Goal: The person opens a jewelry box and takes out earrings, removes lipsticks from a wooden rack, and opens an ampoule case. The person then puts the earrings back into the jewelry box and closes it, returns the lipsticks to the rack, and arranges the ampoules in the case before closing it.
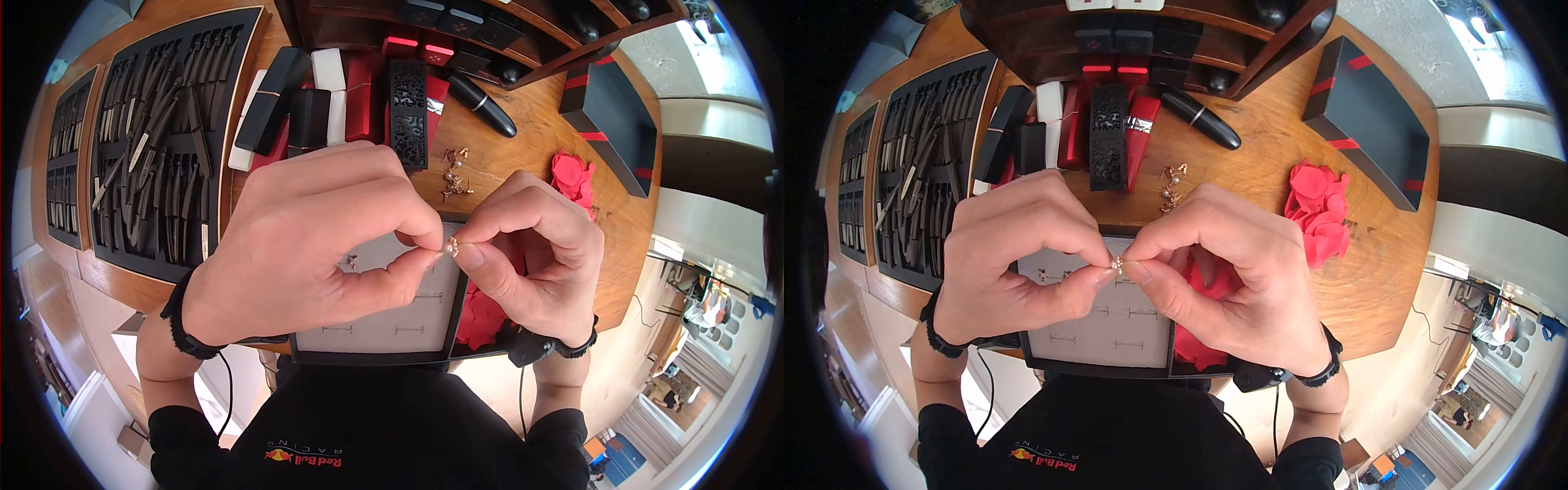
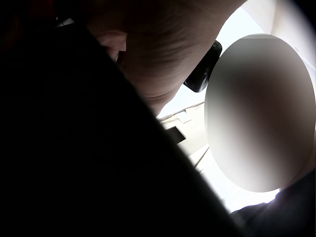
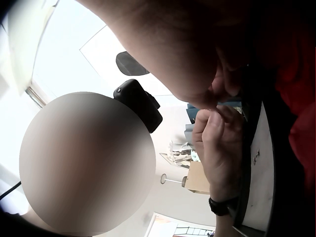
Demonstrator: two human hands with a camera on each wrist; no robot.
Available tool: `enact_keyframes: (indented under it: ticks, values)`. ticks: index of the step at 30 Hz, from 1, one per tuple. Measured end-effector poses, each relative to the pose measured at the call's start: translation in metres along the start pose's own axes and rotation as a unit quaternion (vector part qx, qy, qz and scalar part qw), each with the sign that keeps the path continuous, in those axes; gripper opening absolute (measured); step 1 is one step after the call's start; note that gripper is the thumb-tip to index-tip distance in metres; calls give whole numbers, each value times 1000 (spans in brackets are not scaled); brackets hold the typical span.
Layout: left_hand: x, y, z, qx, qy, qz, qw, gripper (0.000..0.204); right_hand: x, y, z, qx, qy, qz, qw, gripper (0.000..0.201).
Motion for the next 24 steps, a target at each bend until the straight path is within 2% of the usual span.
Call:
enact_keyframes:
  ticks: [6,8,15,17,24]
  values:
    - [1,1,0,-1,-10,-18,1000,19,0,1,3,2,-9,-4,1000,13]
    - [2,1,0,1,-16,-20,1000,18,0,2,3,-48,-37,2,998,13]
    - [2,1,0,5,-11,-22,1000,18,0,1,1,-40,-39,0,998,14]
    - [2,1,0,4,-10,-23,1000,19,1,-1,2,8,-28,-10,1000,12]
    - [1,1,0,-9,-1,-15,1000,22,2,1,2,-23,-40,-16,999,13]
Point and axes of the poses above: each hand's wrist, its own y-axis towards the middle knuckle, its own x-axis out of the palm, z = x × y, the point moved 6 cm from there along y, towards the middle knuckle, and after that the axes turned 3 degrees about -y, right-handed, at the moved point
